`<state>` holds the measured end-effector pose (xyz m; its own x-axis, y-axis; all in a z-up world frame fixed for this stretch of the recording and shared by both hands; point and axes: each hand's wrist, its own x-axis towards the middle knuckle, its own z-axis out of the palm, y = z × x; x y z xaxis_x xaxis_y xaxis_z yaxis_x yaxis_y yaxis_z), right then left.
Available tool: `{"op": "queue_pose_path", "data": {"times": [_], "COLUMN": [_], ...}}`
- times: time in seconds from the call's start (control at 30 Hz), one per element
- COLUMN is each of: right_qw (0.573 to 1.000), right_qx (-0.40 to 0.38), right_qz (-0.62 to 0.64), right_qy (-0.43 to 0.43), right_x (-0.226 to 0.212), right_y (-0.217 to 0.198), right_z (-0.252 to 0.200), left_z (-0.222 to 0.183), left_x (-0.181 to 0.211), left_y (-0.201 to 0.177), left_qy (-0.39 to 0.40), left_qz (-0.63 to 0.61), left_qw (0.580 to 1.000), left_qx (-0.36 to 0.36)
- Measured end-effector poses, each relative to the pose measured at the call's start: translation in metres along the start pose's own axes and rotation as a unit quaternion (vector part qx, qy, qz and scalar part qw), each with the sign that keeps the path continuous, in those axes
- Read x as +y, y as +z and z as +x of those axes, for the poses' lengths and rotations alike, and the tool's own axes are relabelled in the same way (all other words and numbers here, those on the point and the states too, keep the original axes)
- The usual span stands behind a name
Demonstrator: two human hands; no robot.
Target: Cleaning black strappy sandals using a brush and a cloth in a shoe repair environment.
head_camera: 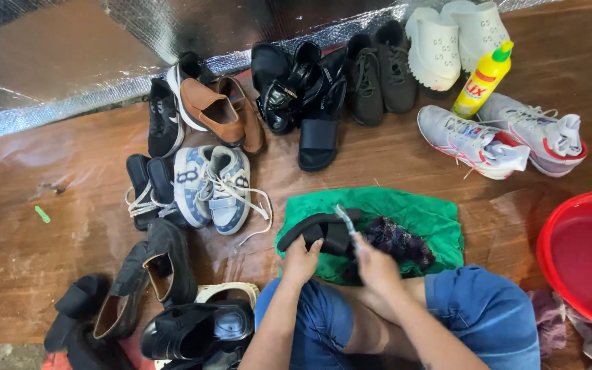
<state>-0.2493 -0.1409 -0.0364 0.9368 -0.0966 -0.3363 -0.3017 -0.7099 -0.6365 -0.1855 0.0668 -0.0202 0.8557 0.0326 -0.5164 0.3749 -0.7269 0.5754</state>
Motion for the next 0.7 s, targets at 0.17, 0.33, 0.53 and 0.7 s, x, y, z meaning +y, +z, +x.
{"op": "queue_pose_path", "data": {"times": [0.17, 0.33, 0.53, 0.7], "right_qw": [1.000, 0.999, 0.999, 0.997], "right_qx": [-0.022, 0.002, -0.002, 0.006], "right_qz": [-0.003, 0.009, 0.028, 0.048], "right_qy": [0.021, 0.035, -0.015, 0.056], "right_x": [-0.039, 0.019, -0.009, 0.012], "right_y": [-0.021, -0.013, -0.012, 0.000], "right_z": [-0.024, 0.005, -0.020, -0.002], "left_z": [0.022, 0.004, 0.001, 0.033], "left_x": [-0.007, 0.000, -0.001, -0.029], "left_y": [0.010, 0.001, -0.001, 0.023], "left_qy": [-0.031, -0.027, -0.027, -0.019], "left_qz": [-0.010, -0.002, -0.005, -0.011], "left_qw": [0.999, 1.000, 1.000, 1.000], "left_qx": [-0.009, -0.013, -0.010, -0.002]}}
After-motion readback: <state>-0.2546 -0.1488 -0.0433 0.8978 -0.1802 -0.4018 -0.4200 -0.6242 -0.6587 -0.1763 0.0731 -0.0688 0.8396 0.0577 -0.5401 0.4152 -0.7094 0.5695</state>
